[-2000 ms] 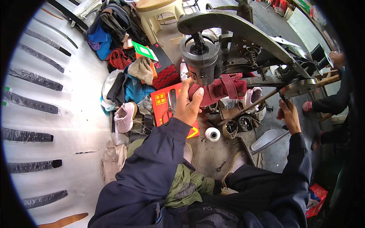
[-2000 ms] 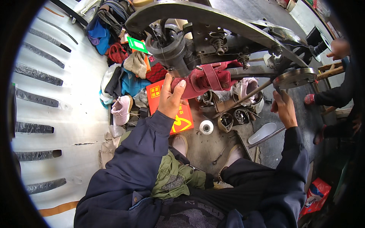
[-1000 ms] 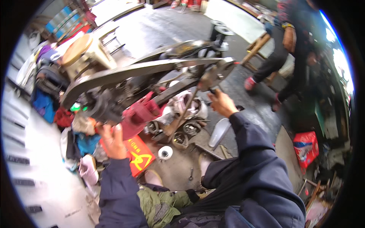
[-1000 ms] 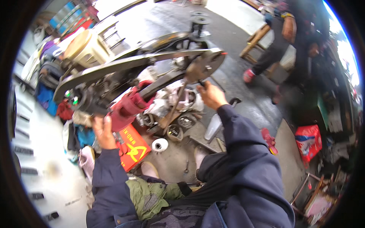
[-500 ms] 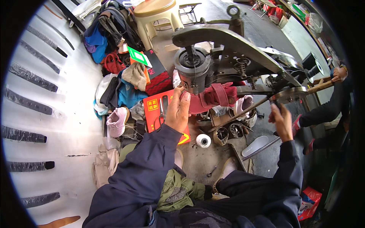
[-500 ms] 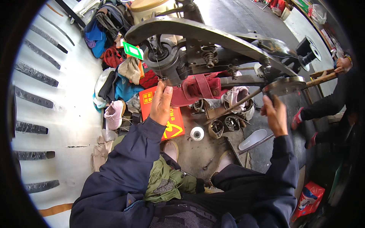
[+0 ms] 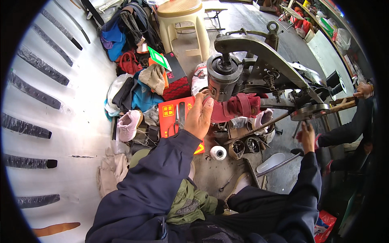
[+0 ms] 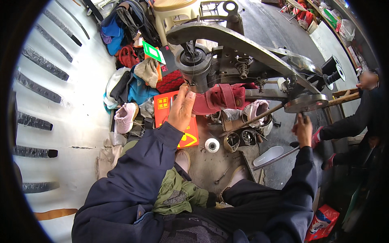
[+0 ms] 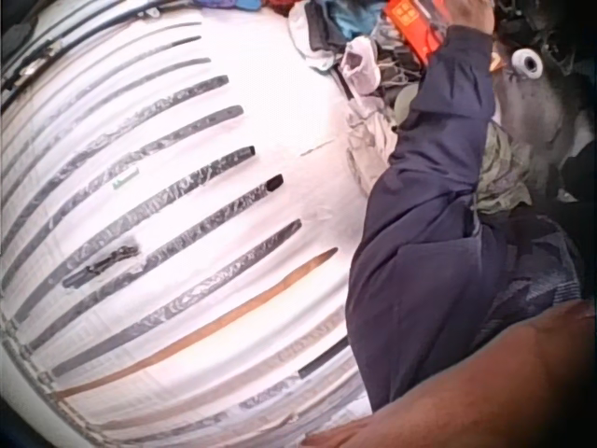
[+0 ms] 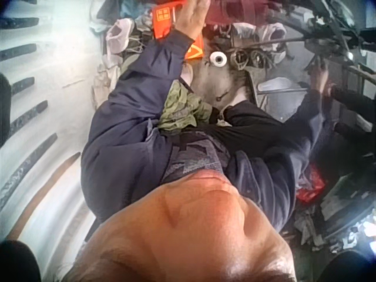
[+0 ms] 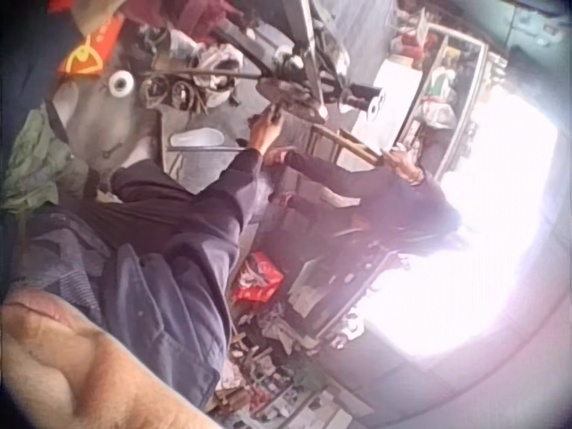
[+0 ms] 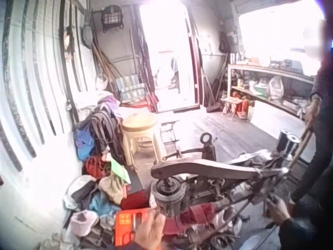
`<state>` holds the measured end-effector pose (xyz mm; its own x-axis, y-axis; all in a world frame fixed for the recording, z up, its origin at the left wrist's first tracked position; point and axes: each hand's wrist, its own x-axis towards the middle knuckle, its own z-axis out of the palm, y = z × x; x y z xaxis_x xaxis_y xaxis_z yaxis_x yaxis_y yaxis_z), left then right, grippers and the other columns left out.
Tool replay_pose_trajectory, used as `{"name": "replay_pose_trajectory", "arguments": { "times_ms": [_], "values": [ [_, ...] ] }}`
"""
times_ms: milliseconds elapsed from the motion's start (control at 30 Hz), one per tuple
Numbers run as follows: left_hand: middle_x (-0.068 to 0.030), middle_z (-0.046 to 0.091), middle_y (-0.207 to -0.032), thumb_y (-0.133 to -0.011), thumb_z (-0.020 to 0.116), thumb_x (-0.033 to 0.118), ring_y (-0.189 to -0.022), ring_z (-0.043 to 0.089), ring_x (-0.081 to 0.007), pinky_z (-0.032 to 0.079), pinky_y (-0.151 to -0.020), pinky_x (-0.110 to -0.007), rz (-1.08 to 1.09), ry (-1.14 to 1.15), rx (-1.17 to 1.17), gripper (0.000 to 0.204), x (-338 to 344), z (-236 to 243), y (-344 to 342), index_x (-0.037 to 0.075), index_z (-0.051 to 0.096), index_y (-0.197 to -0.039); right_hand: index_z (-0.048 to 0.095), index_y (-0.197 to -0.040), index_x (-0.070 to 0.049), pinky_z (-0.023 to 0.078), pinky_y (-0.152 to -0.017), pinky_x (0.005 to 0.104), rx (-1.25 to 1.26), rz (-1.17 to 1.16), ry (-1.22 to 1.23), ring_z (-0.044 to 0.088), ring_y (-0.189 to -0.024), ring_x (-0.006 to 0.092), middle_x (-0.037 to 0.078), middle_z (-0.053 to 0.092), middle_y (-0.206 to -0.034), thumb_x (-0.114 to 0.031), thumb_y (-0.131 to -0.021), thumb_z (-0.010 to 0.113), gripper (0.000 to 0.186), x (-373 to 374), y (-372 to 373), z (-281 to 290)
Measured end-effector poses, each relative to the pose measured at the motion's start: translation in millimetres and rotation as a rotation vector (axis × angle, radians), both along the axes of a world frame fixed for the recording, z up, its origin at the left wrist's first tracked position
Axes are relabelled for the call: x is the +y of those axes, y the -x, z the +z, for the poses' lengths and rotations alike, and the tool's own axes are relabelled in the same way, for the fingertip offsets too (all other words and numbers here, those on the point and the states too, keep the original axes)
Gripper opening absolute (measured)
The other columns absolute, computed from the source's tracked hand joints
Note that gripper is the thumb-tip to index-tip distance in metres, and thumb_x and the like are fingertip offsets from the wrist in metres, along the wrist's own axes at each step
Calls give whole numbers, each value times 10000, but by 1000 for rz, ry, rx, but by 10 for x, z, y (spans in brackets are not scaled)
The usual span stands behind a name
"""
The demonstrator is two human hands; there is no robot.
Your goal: The person operates a sewing machine to stitch a red shoe. They hold the shoe in place with one hand while guiding the machine with the other, repeatedly adjusting the shoe's position to sew along its edge.
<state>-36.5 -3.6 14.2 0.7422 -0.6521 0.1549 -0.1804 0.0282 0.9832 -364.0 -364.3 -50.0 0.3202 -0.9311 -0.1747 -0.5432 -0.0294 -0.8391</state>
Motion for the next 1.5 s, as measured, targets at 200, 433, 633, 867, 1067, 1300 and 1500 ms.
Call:
{"name": "replay_pose_trajectory", "arguments": {
  "times_ms": [200,433,633,867,1067,1300,1500],
  "values": [
    [-117,591,-983,-1093,440,375,-915,558,-163,470,-846,-312,-6,-18,-27,376,-3,-16,-34,9,494,-1158,580,-1059,-13,448,-522,243,-237,320,-17,609,-583,111,47,617,-706,-373,-1024,605,363,651,-361,649],
    [-114,601,-964,-1097,436,365,-902,570,-165,471,-833,-312,-31,-93,-44,370,-4,-39,-104,10,498,-1181,558,-923,-92,351,-472,237,-291,-106,279,451,-517,60,-37,486,-643,-275,-1044,576,220,-257,68,744],
    [-80,609,-985,-1099,449,324,-920,558,-140,464,-851,-290,-16,-54,7,362,-19,-57,-83,12,497,-1277,567,-1045,-29,419,-409,283,16,-18,-39,602,-490,153,41,591,-636,-329,-1019,596,303,-66,10,19],
    [-35,579,-984,-1096,458,297,-926,525,-115,445,-862,-260,-42,-2,-57,357,-39,-95,-134,4,493,-1296,622,-961,-14,451,-549,252,-214,354,126,576,-595,105,27,604,-695,-298,-1015,615,289,577,-333,857],
    [-46,587,-1040,-1095,451,295,-968,531,-115,435,-898,-248,-48,-4,-15,380,-43,-154,-198,-19,499,-1304,548,-856,-76,418,-535,259,-208,-78,293,498,-568,84,-9,538,-702,-319,-1035,570,303,-181,46,905],
    [-76,615,-1132,-1090,457,241,-1028,545,-132,432,-955,-268,-66,-19,-14,346,-54,-141,-213,-28,507,-1303,589,-1161,26,467,-492,296,21,155,-166,601,-544,133,52,607,-694,-298,-1004,623,361,300,-175,198],
    [-59,609,-1094,-1091,459,244,-1012,537,-126,433,-932,-253,-91,4,30,318,-33,-112,-202,-11,511,-1273,632,-949,-12,449,-580,249,-289,338,211,554,-634,81,13,589,-720,-273,-1030,591,277,589,-326,1012]
  ]
}}
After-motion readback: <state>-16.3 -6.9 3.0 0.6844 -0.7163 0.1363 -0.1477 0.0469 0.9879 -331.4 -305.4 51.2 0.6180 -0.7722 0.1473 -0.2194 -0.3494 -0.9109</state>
